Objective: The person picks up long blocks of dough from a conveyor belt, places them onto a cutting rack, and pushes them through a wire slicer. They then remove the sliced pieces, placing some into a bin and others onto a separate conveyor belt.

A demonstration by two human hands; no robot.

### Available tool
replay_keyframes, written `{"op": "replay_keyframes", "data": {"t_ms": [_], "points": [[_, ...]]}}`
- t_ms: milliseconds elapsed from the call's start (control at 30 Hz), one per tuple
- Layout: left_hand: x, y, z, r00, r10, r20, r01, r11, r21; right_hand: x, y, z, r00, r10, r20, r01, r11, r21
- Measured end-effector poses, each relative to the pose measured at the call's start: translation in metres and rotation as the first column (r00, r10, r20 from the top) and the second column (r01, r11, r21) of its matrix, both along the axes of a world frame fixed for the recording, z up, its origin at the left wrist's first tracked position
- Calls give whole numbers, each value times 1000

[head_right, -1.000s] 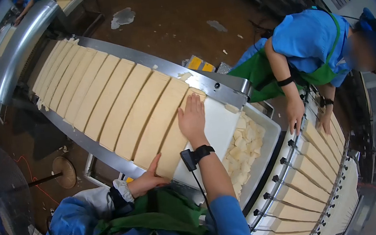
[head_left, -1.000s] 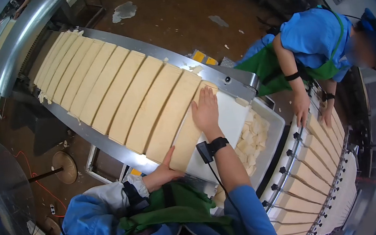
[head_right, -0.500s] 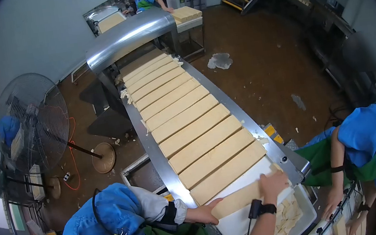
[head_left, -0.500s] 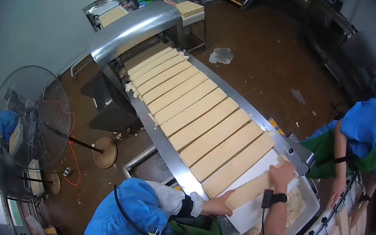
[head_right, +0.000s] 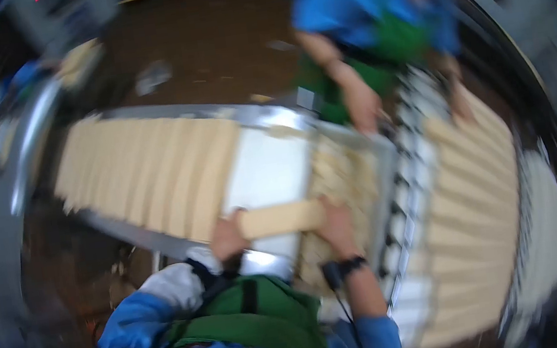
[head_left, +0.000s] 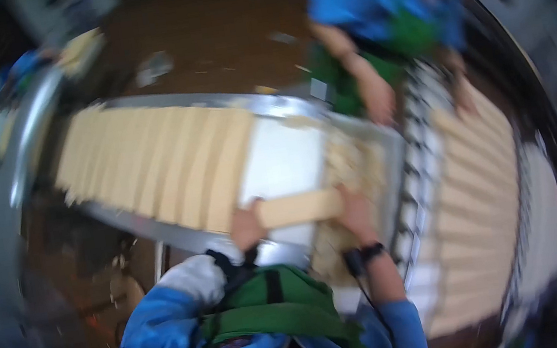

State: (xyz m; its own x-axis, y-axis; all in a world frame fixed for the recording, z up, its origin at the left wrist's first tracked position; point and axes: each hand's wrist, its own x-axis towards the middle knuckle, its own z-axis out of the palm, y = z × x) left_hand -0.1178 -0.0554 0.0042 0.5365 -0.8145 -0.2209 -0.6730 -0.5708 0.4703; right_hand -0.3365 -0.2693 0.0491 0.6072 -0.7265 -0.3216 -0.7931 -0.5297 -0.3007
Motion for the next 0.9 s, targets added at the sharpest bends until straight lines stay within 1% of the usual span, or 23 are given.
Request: {"op": "replay_keyframes", "data": {"t_ms": [33, 67, 100, 133, 167, 200, 267, 300, 367, 400, 467, 500, 567, 600, 633, 667, 700, 767, 900], "points": [[-25, -4, -25, 933, 199, 298, -182, 980, -83, -13, 10, -14, 999, -7, 45, 12, 994, -112], [-25, -7, -23, 966, 188, 179, -170, 979, -111, -18, 23, 2, 995, -93, 30, 96, 988, -120], [0, -12, -15, 992, -56, -111, 52, 998, -43, -34, 34, -14, 983, -142, 114, 165, 960, -228], [-2, -10, -5, 984, -100, -146, 87, 992, -91, -45, 47, -19, 964, -204, 172, 240, 944, -226], [-1, -12, -18, 973, -184, -139, 155, 969, -193, -54, 55, -17, 942, -261, 210, 305, 927, -219], [-12, -18, -3, 979, -155, -134, 137, 981, -137, -64, 62, -7, 920, -301, 252, 356, 911, -210], [-18, -17, 12, 968, -222, -121, 193, 957, -216, -81, 83, 16, 876, -334, 348, 454, 814, -362], [-30, -24, 26, 966, -244, -86, 212, 936, -281, -92, 90, 31, 861, -325, 391, 484, 759, -435], [-68, -44, 50, 969, -246, -2, 223, 884, -411, -133, 91, 58, 799, -326, 506, 557, 718, -417], [-80, -53, 60, 958, -286, 2, 248, 828, -502, -150, 93, 77, 771, -308, 557, 579, 703, -412], [-93, -68, 72, 940, -340, 24, 267, 691, -672, -173, 107, 113, 734, -266, 625, 637, 587, -500], [-96, -74, 76, 919, -390, 53, 301, 610, -733, -181, 114, 121, 719, -238, 653, 661, 525, -537], [-101, -82, 95, 902, -368, 227, 379, 420, -825, -201, 126, 103, 523, -75, 849, 742, 529, -411], [-106, -84, 97, 889, -342, 305, 415, 321, -851, -208, 146, 90, 239, -112, 965, 787, 605, -124], [-100, -78, 88, 870, -427, 244, 364, 226, -903, -216, 166, 77, -94, -134, 987, 750, 642, 158], [-95, -71, 79, 834, -515, 197, 304, 133, -943, -219, 184, 74, -273, -168, 947, 701, 639, 315], [-88, -65, 72, 811, -562, 163, 257, 93, -962, -220, 203, 77, -404, -212, 890, 667, 597, 445], [-86, -58, 74, 802, -573, 170, 255, 72, -964, -220, 232, 94, -460, -273, 845, 637, 561, 529], [-83, -58, 87, 792, -584, 175, 274, 84, -958, -222, 254, 123, -435, -324, 840, 635, 551, 541]]}}
